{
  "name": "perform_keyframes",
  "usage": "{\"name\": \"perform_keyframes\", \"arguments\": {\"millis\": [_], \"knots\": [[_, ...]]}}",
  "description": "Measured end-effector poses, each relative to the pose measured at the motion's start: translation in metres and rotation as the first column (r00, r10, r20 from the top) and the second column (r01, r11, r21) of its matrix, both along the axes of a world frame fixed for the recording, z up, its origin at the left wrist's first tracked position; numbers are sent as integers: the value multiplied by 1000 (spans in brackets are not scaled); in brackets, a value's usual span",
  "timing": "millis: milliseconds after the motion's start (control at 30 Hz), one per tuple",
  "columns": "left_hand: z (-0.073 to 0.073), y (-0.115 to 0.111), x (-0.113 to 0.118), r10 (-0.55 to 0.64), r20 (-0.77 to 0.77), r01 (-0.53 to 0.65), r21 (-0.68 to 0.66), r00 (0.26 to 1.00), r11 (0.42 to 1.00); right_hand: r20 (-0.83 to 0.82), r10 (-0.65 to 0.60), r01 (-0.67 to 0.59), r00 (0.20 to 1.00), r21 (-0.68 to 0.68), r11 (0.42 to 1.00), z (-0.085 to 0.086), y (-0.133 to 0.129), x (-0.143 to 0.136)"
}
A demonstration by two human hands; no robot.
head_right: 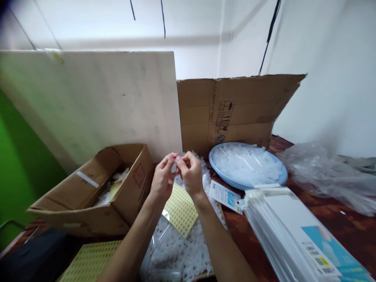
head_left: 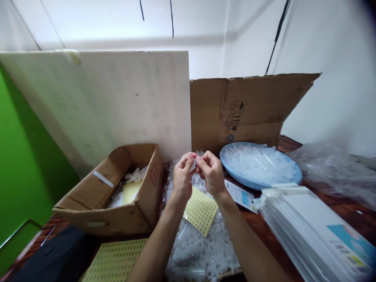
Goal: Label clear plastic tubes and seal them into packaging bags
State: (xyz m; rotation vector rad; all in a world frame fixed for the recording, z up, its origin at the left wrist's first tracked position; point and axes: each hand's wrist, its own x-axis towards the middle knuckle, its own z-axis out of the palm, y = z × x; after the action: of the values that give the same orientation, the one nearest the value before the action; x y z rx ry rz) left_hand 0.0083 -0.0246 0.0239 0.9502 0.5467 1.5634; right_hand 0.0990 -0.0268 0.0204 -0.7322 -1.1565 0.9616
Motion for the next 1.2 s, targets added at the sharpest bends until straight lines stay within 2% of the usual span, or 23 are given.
{"name": "perform_keyframes", "arguments": {"millis": [100,167,233,267,333,400,500,567,633,733,800,867,967,1100,1167,1200], "knots": [[-3,1,2,-40,4,40,6,999,999,-91,-9,7,996,-25,1000,2,0,2],[-9,5,2,-26,-47,27,30,999,999,-113,1,-8,994,-56,998,2,2,3],[-20,13,0,36,-306,-9,91,951,996,-84,-3,-5,996,-97,995,1,6,7],[-27,17,-2,76,-476,-16,128,876,992,-51,-27,21,998,-112,993,0,9,10],[-44,26,-8,127,-756,16,178,642,984,39,-112,116,993,-106,988,-3,15,22],[-62,32,-14,124,-873,65,175,472,983,141,-216,225,966,-49,973,-5,19,36],[-84,33,-19,117,-956,113,151,268,982,271,-298,310,915,-1,951,-5,22,57],[-92,31,-18,120,-981,120,139,153,983,292,-307,333,906,-40,942,-3,21,68],[-97,29,-13,125,-990,117,133,70,984,270,-301,332,915,-78,940,-1,20,74],[-102,28,-3,130,-991,102,130,3,986,244,-296,323,923,-78,943,1,20,78],[-106,28,1,131,-991,79,132,21,988,263,-274,305,925,-82,949,0,20,77],[-106,31,1,127,-986,49,133,105,990,282,-238,269,929,-78,960,-1,20,76],[-96,39,-7,126,-930,-14,129,344,992,278,-177,179,944,19,984,-2,19,73],[-61,48,-26,139,-680,-97,99,720,990,294,-131,84,947,168,982,1,17,67],[-40,45,-34,126,-516,-96,85,847,992,309,-122,63,943,193,979,3,15,64],[-31,42,-36,120,-448,-92,84,886,992,316,-115,52,942,201,978,4,14,61]]}}
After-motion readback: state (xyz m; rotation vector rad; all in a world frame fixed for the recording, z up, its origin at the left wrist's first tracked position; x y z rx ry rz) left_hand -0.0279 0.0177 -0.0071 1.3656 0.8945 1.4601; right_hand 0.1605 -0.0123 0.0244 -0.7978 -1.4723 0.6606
